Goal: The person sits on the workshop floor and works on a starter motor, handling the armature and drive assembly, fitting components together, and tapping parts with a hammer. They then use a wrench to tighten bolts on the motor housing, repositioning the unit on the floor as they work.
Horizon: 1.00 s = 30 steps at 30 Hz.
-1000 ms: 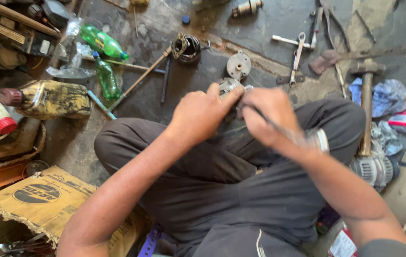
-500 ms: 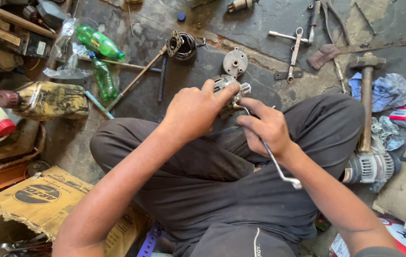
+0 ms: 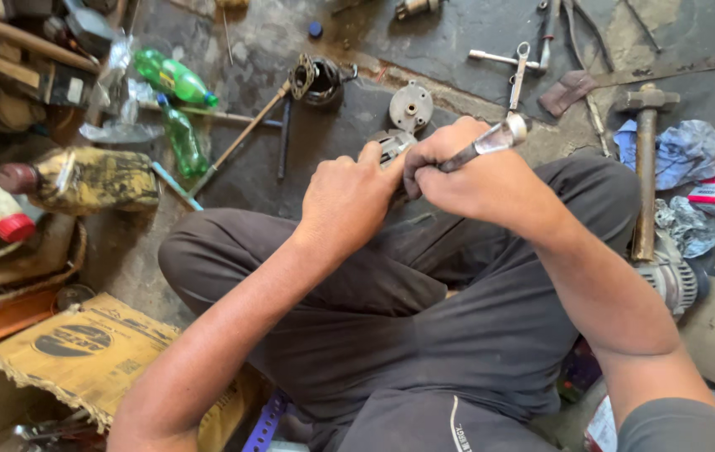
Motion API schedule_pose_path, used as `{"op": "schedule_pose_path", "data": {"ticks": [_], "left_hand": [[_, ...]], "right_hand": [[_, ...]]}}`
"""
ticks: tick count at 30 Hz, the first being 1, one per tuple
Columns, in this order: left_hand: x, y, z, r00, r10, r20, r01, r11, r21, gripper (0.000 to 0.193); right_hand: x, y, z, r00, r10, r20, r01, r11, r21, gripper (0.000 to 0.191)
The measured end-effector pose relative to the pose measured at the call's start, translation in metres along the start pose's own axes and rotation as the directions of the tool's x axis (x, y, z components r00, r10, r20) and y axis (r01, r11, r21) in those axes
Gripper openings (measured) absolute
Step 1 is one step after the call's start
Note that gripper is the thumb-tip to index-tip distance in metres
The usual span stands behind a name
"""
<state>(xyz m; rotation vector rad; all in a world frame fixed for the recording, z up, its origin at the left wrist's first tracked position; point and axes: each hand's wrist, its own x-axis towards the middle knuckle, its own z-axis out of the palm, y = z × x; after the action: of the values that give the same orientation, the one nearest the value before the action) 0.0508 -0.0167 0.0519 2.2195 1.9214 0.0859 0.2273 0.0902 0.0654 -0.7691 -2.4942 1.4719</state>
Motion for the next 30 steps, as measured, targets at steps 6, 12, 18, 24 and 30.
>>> {"op": "schedule_pose_path", "data": {"ticks": [6, 12, 18, 24, 30], "left_hand": [[-0.001, -0.012, -0.008, 0.999, 0.041, 0.0, -0.041, 0.999, -0.001, 0.069], [0.001, -0.011, -0.011, 0.998, 0.048, 0.047, -0.048, 0.999, -0.009, 0.072], [0.002, -0.01, -0.011, 0.998, 0.057, 0.033, -0.057, 0.998, -0.002, 0.073], [-0.001, -0.013, -0.005, 0.998, 0.054, -0.007, -0.054, 0.999, -0.001, 0.07], [0.0, -0.005, -0.002, 0.995, 0.081, -0.05, -0.08, 0.997, 0.01, 0.059]], "right_hand": [[-0.039, 0.001, 0.001, 0.94, -0.119, -0.32, 0.057, 0.979, -0.196, 0.012], [-0.049, 0.042, 0.072, 0.762, -0.513, -0.396, 0.378, 0.848, -0.371, 0.026], [-0.042, 0.081, 0.089, 0.662, -0.665, -0.347, 0.468, 0.728, -0.502, 0.021], [-0.03, 0.068, 0.08, 0.627, -0.732, -0.267, 0.515, 0.647, -0.563, 0.02], [-0.012, 0.016, 0.015, 0.995, 0.098, 0.025, -0.093, 0.983, -0.161, 0.017]]}}
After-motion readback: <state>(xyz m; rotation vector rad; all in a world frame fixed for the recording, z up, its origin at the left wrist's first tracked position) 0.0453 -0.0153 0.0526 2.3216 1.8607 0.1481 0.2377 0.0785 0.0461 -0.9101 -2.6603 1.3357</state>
